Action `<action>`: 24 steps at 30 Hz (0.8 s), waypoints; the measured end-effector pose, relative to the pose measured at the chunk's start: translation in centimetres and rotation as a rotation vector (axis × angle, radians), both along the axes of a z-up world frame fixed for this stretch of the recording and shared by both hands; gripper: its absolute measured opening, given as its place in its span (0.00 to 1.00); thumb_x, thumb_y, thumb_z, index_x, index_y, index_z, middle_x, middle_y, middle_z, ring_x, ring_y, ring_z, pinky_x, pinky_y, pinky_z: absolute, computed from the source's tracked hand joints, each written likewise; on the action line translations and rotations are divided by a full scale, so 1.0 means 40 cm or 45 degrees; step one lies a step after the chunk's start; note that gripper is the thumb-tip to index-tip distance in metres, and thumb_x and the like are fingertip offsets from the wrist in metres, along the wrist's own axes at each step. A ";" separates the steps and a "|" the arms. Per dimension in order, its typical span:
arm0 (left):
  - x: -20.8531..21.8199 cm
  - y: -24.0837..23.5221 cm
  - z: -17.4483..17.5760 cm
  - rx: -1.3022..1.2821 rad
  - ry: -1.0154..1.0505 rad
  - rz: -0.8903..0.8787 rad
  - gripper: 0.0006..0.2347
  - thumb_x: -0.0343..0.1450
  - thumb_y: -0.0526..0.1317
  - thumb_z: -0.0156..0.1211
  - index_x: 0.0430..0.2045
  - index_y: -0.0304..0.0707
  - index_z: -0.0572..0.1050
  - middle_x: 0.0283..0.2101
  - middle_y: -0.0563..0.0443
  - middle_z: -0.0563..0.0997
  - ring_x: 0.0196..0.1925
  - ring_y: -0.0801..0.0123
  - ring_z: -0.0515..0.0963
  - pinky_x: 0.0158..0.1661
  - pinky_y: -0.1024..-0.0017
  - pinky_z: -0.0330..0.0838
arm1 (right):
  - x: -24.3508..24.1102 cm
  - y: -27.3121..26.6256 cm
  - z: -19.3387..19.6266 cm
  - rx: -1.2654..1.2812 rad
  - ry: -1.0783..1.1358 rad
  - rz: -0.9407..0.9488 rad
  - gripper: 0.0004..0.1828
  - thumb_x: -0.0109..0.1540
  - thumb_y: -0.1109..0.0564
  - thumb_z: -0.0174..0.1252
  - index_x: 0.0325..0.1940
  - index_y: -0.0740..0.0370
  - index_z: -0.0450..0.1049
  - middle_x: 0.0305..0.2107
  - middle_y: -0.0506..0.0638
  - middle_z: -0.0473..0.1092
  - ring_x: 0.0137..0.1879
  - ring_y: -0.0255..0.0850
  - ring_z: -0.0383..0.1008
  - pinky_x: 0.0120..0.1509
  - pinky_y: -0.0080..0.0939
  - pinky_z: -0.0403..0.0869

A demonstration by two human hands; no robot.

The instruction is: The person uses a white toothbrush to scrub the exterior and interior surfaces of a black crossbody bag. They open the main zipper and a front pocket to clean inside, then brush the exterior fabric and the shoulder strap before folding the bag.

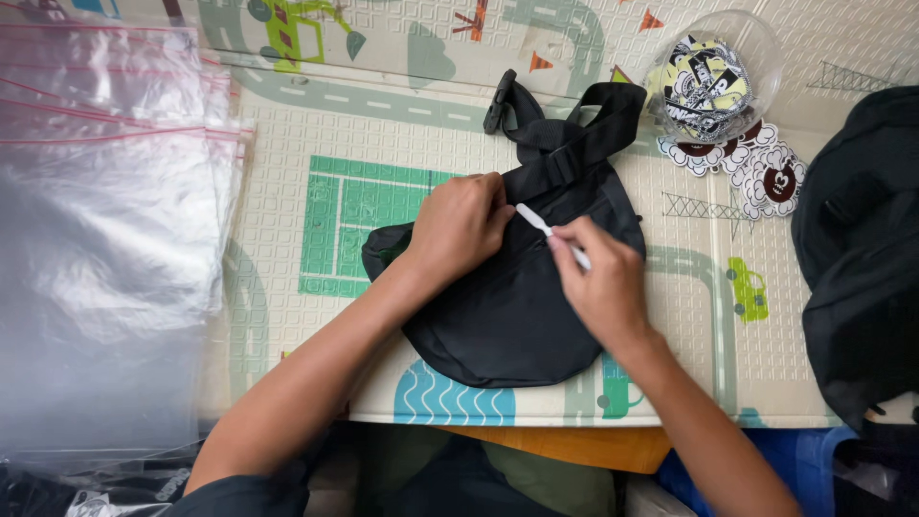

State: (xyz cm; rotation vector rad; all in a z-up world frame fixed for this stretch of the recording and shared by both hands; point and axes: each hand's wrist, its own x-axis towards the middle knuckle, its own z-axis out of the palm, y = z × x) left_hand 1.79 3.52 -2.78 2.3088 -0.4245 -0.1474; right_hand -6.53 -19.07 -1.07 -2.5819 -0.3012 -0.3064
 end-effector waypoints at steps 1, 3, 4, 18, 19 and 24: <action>-0.004 -0.001 -0.003 0.002 0.004 -0.003 0.06 0.73 0.42 0.67 0.32 0.39 0.80 0.31 0.41 0.85 0.40 0.32 0.89 0.39 0.40 0.85 | 0.016 -0.048 -0.004 0.002 0.004 -0.003 0.03 0.73 0.55 0.70 0.48 0.52 0.82 0.39 0.52 0.85 0.49 0.57 0.88 0.51 0.54 0.82; -0.001 -0.003 -0.002 0.011 -0.004 -0.003 0.06 0.75 0.40 0.64 0.34 0.38 0.81 0.32 0.41 0.85 0.41 0.32 0.90 0.39 0.40 0.86 | 0.056 -0.145 -0.007 -0.161 -0.089 -0.101 0.05 0.74 0.57 0.72 0.52 0.55 0.82 0.38 0.55 0.84 0.48 0.61 0.86 0.51 0.59 0.80; 0.000 -0.006 0.005 0.010 -0.017 -0.007 0.06 0.75 0.40 0.64 0.34 0.38 0.81 0.32 0.41 0.85 0.41 0.32 0.90 0.39 0.40 0.86 | 0.055 -0.135 -0.001 -0.161 -0.101 -0.106 0.05 0.74 0.57 0.72 0.52 0.55 0.82 0.38 0.55 0.84 0.48 0.61 0.86 0.51 0.59 0.80; -0.041 -0.003 0.031 0.065 -0.088 0.008 0.05 0.77 0.39 0.63 0.39 0.37 0.79 0.36 0.40 0.84 0.41 0.31 0.89 0.40 0.38 0.85 | 0.079 -0.190 -0.025 -0.215 -0.253 -0.256 0.07 0.74 0.66 0.69 0.54 0.63 0.80 0.39 0.60 0.81 0.47 0.65 0.85 0.50 0.64 0.80; -0.044 -0.002 0.029 0.066 -0.087 0.005 0.05 0.77 0.39 0.63 0.39 0.37 0.79 0.36 0.40 0.84 0.41 0.31 0.89 0.40 0.38 0.85 | 0.063 -0.176 -0.022 -0.214 -0.252 -0.259 0.07 0.74 0.66 0.69 0.54 0.63 0.80 0.39 0.60 0.81 0.47 0.65 0.85 0.50 0.64 0.80; -0.034 0.006 0.022 0.022 -0.040 0.028 0.06 0.77 0.41 0.63 0.39 0.39 0.79 0.35 0.42 0.84 0.43 0.32 0.89 0.41 0.39 0.84 | 0.011 -0.118 0.023 -0.044 -0.412 -0.264 0.08 0.76 0.69 0.63 0.58 0.63 0.80 0.42 0.57 0.78 0.44 0.61 0.82 0.49 0.55 0.78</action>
